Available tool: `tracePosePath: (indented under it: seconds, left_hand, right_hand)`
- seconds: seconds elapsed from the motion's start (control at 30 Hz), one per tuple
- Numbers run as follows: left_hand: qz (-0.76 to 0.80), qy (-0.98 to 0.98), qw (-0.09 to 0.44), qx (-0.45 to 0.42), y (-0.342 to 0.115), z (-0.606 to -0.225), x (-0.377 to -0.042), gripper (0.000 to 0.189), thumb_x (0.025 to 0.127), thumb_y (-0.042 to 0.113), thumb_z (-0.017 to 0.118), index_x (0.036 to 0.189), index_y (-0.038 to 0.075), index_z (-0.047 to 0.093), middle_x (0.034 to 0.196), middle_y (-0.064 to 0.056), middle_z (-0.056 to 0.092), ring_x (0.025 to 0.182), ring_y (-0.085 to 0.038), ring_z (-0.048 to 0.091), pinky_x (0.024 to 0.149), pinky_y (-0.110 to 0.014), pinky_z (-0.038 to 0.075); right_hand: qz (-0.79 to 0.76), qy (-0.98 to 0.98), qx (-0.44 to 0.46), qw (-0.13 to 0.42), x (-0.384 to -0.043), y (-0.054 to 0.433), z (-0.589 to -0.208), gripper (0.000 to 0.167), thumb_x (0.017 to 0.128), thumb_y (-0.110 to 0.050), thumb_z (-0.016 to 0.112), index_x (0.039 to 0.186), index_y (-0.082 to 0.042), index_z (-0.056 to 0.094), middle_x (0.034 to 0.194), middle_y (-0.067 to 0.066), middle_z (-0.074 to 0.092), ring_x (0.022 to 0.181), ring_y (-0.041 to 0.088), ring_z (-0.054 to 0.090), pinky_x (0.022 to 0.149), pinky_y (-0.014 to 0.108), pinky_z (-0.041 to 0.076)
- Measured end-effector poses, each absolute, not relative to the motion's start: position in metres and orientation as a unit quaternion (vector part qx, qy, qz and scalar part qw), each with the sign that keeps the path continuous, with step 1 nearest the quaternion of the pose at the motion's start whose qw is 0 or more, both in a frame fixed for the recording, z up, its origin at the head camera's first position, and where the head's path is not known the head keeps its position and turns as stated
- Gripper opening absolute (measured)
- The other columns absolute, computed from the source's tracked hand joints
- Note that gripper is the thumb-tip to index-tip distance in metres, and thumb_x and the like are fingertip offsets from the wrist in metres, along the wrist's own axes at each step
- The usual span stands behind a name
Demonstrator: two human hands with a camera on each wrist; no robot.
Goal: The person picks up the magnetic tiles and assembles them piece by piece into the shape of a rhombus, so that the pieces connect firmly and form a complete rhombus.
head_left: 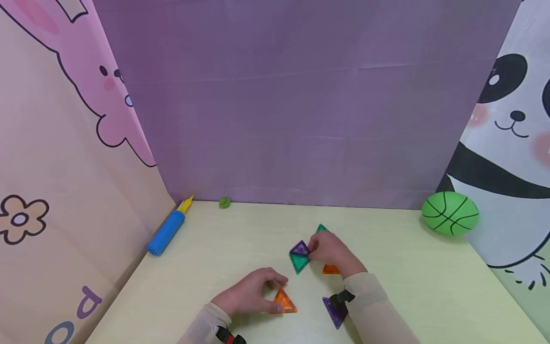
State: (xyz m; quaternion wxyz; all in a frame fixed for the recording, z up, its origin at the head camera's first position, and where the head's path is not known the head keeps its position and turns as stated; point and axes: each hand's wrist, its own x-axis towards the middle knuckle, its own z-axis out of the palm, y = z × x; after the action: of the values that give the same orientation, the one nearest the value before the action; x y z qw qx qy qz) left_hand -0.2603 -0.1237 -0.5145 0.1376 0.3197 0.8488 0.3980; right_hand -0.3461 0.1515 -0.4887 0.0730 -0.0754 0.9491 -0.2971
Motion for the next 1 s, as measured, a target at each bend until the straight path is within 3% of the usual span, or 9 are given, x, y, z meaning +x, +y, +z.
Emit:
tracePosePath:
  seconds: [0.27, 0.63, 1.0]
  left_hand:
    - [0.382, 0.860, 0.149, 0.304, -0.120, -0.516, -0.259, 0.054, 0.081, 0.035, 0.093, 0.131, 0.028, 0.073, 0.118, 0.018, 0.063, 0.108, -0.006, 0.055, 0.100, -0.027, 0.049]
    - [0.355, 0.877, 0.127, 0.298, -0.128, -0.514, -0.258, 0.060, 0.074, 0.040, 0.097, 0.128, 0.026, 0.074, 0.116, 0.015, 0.054, 0.111, -0.007, 0.052, 0.103, -0.028, 0.048]
    - [0.353, 0.879, 0.126, 0.296, -0.128, -0.514, -0.259, 0.058, 0.074, 0.038, 0.097, 0.126, 0.025, 0.074, 0.117, 0.015, 0.054, 0.113, -0.007, 0.052, 0.107, -0.029, 0.047]
  right_hand:
    - [-0.308, 0.946, -0.069, 0.078, -0.347, 0.155, -0.487, 0.015, 0.086, -0.010, 0.086, 0.089, -0.014, 0.072, 0.092, 0.002, 0.066, 0.085, 0.025, 0.058, 0.084, 0.044, 0.058]
    - [-0.320, 0.941, -0.074, 0.080, -0.346, 0.155, -0.486, 0.015, 0.085, -0.007, 0.085, 0.091, -0.012, 0.072, 0.093, 0.003, 0.066, 0.085, 0.025, 0.057, 0.081, 0.043, 0.058]
    - [-0.326, 0.940, -0.067, 0.078, -0.346, 0.155, -0.490, 0.015, 0.085, -0.007, 0.084, 0.090, -0.012, 0.071, 0.092, 0.004, 0.066, 0.085, 0.025, 0.057, 0.080, 0.042, 0.058]
